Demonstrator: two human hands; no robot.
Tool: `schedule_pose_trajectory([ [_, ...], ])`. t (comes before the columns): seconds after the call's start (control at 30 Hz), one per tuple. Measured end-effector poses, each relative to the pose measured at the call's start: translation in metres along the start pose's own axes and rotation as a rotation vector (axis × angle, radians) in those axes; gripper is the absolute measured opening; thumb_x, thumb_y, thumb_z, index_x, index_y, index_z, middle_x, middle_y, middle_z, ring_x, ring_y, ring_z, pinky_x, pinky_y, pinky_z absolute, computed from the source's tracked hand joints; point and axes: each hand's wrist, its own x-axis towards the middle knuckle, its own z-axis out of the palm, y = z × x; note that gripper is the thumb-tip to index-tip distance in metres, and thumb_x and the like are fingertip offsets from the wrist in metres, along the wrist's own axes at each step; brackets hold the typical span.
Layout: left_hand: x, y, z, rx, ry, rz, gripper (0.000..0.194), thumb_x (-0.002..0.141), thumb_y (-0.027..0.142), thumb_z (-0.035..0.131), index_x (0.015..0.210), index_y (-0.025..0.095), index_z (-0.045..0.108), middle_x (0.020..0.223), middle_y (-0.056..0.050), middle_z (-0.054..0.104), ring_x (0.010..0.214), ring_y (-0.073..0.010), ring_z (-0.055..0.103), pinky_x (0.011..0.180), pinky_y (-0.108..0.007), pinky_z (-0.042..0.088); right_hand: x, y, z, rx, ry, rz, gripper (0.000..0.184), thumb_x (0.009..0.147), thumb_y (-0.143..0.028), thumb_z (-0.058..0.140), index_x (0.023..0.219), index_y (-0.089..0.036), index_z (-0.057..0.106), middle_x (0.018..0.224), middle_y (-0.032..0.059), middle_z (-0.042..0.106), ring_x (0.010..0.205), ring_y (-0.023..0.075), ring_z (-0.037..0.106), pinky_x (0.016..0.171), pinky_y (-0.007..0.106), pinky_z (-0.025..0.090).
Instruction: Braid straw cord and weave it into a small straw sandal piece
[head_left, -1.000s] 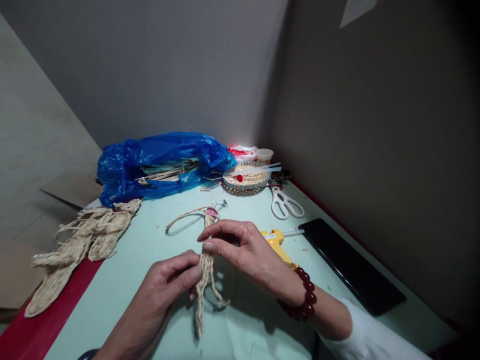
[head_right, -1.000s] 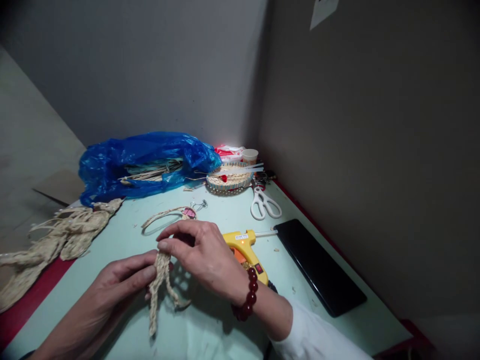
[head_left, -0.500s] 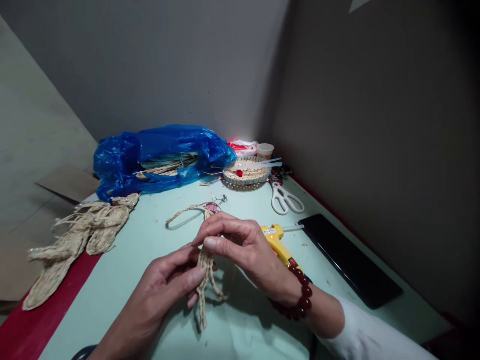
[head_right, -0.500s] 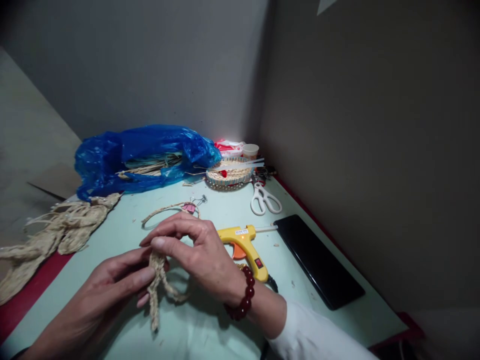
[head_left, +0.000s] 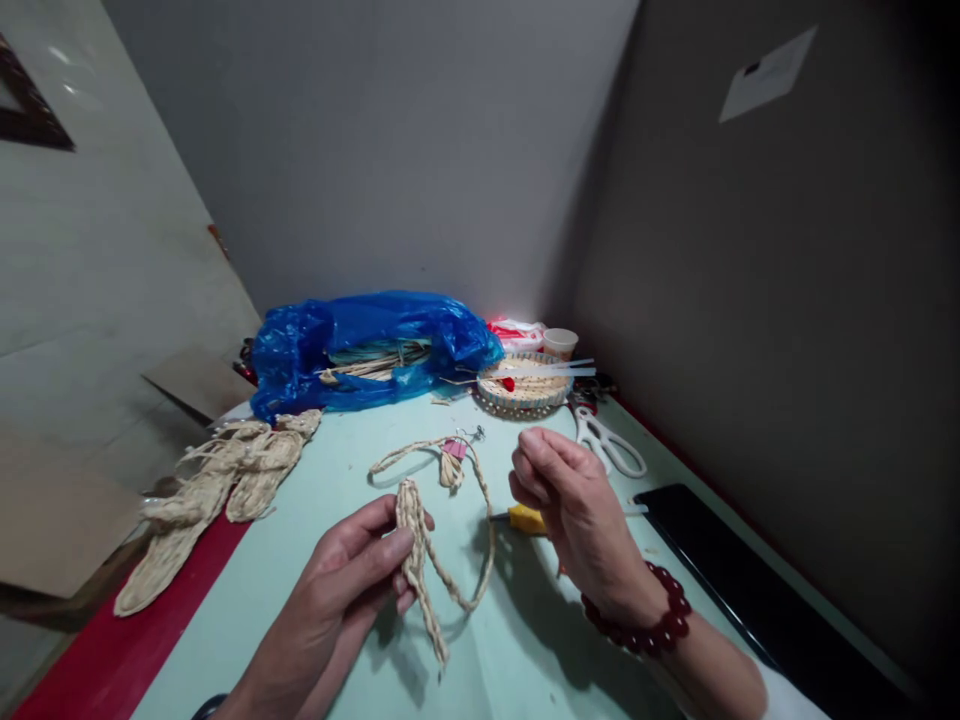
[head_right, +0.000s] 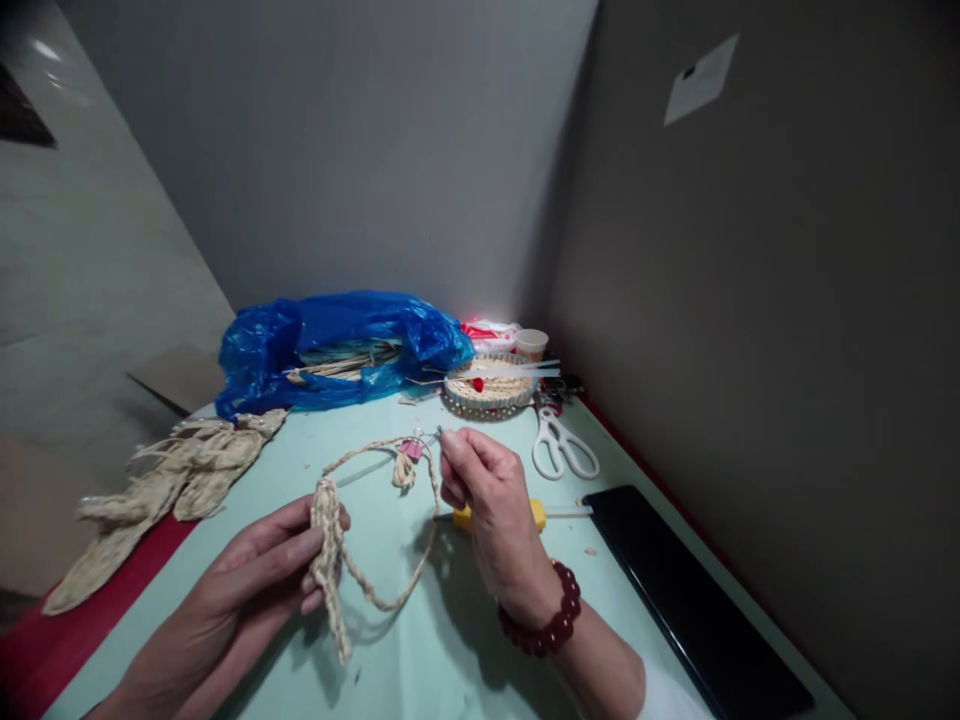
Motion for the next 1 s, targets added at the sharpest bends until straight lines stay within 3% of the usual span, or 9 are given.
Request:
schedule_pose_trajectory([
  [0.17, 0.0, 0.006, -0.001, -0.06, -0.064, 0.096, 0.02, 0.085, 0.024, 0.07, 0.103, 0.019, 0.075, 0.072, 0.0, 0.055, 0.061, -0.0098, 0.04, 0.054, -0.018, 0.043, -0.006, 0.01, 0.002, -0.147, -0.035, 0.027, 0.053, 0.092, -0.048, 0.062, 0.058, -0.023, 0.031, 0.055, -0.0096, 0.023, 0.05, 0.0097, 0.017, 0.047, 0.026, 0.017],
  [0.27, 0.0, 0.009, -0.002, -0.08, -0.082, 0.152, 0.02, 0.082, 0.025, 0.073, 0.1, 0.018, 0.075, 0.075, -0.001, 0.056, 0.061, -0.009, 0.041, 0.054, -0.018, 0.043, -0.009, 0.006, 0.004, -0.245, -0.112, 0.023, 0.048, 0.093, -0.047, 0.061, 0.057, -0.02, 0.045, 0.052, -0.0062, 0.04, 0.05, 0.0103, 0.031, 0.049, 0.026, 0.026],
  [0.37, -0.001, 0.012, -0.003, -0.111, -0.06, 0.191, 0.012, 0.081, 0.022, 0.074, 0.092, 0.017, 0.075, 0.076, -0.001, 0.057, 0.062, -0.0093, 0.044, 0.057, -0.018, 0.044, -0.013, 0.0, 0.008, -0.304, -0.212, 0.012, 0.032, 0.096, -0.041, 0.059, 0.076, -0.017, 0.065, 0.061, -0.0001, 0.062, 0.056, 0.0131, 0.05, 0.056, 0.026, 0.039],
  [0.5, -0.003, 0.016, -0.005, -0.156, -0.013, 0.201, 0.013, 0.081, 0.015, 0.072, 0.092, 0.022, 0.074, 0.078, 0.0, 0.06, 0.066, -0.0109, 0.049, 0.061, -0.02, 0.046, -0.015, 0.0, 0.009, -0.332, -0.267, -0.042, 0.022, 0.1, -0.035, 0.054, 0.092, -0.019, 0.066, 0.079, 0.0035, 0.073, 0.072, 0.0162, 0.065, 0.07, 0.028, 0.05],
  [0.63, -0.004, 0.022, -0.006, -0.194, 0.028, 0.213, 0.01, 0.08, 0.014, 0.072, 0.088, 0.021, 0.072, 0.077, 0.001, 0.06, 0.068, -0.0113, 0.05, 0.061, -0.02, 0.045, -0.015, 0.002, 0.007, -0.369, -0.261, -0.127, 0.013, 0.1, -0.029, 0.054, 0.107, -0.024, 0.063, 0.107, 0.0047, 0.072, 0.091, 0.0175, 0.068, 0.081, 0.03, 0.053],
  [0.73, -0.004, 0.025, -0.006, -0.196, 0.104, 0.251, 0.014, 0.077, 0.015, 0.076, 0.09, 0.021, 0.072, 0.079, 0.001, 0.061, 0.067, -0.0113, 0.051, 0.062, -0.02, 0.046, -0.02, -0.004, 0.01, -0.435, -0.231, -0.189, 0.009, 0.096, -0.024, 0.059, 0.103, -0.025, 0.065, 0.102, 0.0023, 0.071, 0.092, 0.0173, 0.066, 0.082, 0.029, 0.05],
  [0.87, -0.003, 0.026, -0.008, -0.161, 0.124, 0.299, 0.012, 0.079, 0.018, 0.075, 0.09, 0.021, 0.072, 0.079, 0.002, 0.061, 0.067, -0.0106, 0.051, 0.064, -0.019, 0.047, -0.031, -0.009, 0.019, -0.657, -0.278, -0.343, 0.013, 0.095, -0.023, 0.06, 0.087, -0.02, 0.069, 0.079, 0.0022, 0.07, 0.075, 0.0169, 0.062, 0.071, 0.029, 0.045],
  [1.0, -0.003, 0.023, -0.01, -0.126, 0.149, 0.298, 0.015, 0.077, 0.018, 0.076, 0.091, 0.022, 0.072, 0.084, 0.002, 0.063, 0.071, -0.0116, 0.053, 0.068, -0.02, 0.05, -0.037, 0.001, 0.026, -0.796, -0.346, -0.4, 0.01, 0.092, -0.024, 0.065, 0.096, -0.015, 0.069, 0.079, 0.0057, 0.07, 0.074, 0.0198, 0.06, 0.068, 0.029, 0.044],
])
